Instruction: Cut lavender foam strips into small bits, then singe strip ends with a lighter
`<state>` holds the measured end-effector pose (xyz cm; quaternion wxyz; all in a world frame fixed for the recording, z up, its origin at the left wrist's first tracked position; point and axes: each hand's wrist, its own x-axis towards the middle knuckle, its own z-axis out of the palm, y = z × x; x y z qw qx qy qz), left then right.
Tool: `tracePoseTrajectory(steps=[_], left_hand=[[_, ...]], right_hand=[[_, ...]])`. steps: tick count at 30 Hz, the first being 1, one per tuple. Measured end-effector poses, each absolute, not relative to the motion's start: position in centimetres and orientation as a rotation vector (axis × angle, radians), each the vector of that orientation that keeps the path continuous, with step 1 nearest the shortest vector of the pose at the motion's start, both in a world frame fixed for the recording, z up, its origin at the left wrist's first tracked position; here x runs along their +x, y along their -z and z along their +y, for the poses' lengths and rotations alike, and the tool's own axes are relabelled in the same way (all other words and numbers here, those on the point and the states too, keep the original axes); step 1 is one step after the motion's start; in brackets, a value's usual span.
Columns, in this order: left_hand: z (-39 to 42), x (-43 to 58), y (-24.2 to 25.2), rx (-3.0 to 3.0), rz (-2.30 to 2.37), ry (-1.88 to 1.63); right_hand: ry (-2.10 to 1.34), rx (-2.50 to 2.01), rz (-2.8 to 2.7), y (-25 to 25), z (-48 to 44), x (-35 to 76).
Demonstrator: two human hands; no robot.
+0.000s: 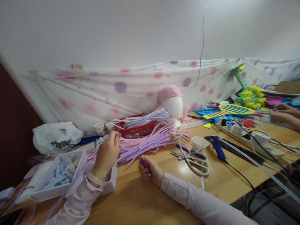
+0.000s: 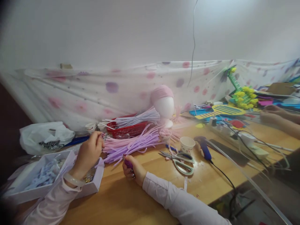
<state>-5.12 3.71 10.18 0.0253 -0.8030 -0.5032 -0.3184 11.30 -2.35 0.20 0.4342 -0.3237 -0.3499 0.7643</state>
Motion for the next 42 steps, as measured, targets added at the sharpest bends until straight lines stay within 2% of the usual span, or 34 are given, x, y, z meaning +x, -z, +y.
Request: tracePoseTrajectory(steps=[3, 4, 8, 9, 10, 13, 15, 23, 30, 42], left_hand=[[4.0, -5.0, -10.0, -2.677, -1.488, 0.513], [4.0, -5.0, -10.1, -2.688, -1.492, 0.520], [3.6, -5.3, -10.7, -2.469, -1.546, 1.124], [3.5, -5.4, -10.7, -2.445, -1.533, 1.164], [3.5, -5.3, -10.6, -2.473, -1.519, 1.106], [3.8, -4.9, -9.5, -2.723, -1.442, 0.574], [4.0, -4.4, -8.7, -2.804, -1.410, 0.342], [2.7, -2.4, -7.3, -2.927, -1.489, 0.397], [2.0, -1.7, -5.4, -3.025, -1.352, 0.391], [1.2, -1.4, -5.5, -3.008, -1.304, 0.276]], right_hand=[[-1.899, -0.804, -0.864, 0.1, -2.2, 11.3], [-1.889, -0.798, -0.866, 0.2, -2.2, 11.3], [-1.832, -0.812, -0.883, -0.2, -2.4, 11.1], [-1.823, -0.828, -0.889, -0.3, -2.4, 11.1], [-1.816, -0.846, -0.894, -0.4, -2.5, 11.0], [-1.755, -0.884, -0.887, -0.6, -2.6, 10.7], [-1.678, -0.872, -0.866, -0.8, -2.7, 10.6], [-1.380, -0.939, -0.766, -1.0, -2.8, 10.4], [-1.344, -0.857, -0.690, -0.7, -2.3, 10.9], [-1.362, -0.822, -0.628, -0.4, -1.8, 11.5]])
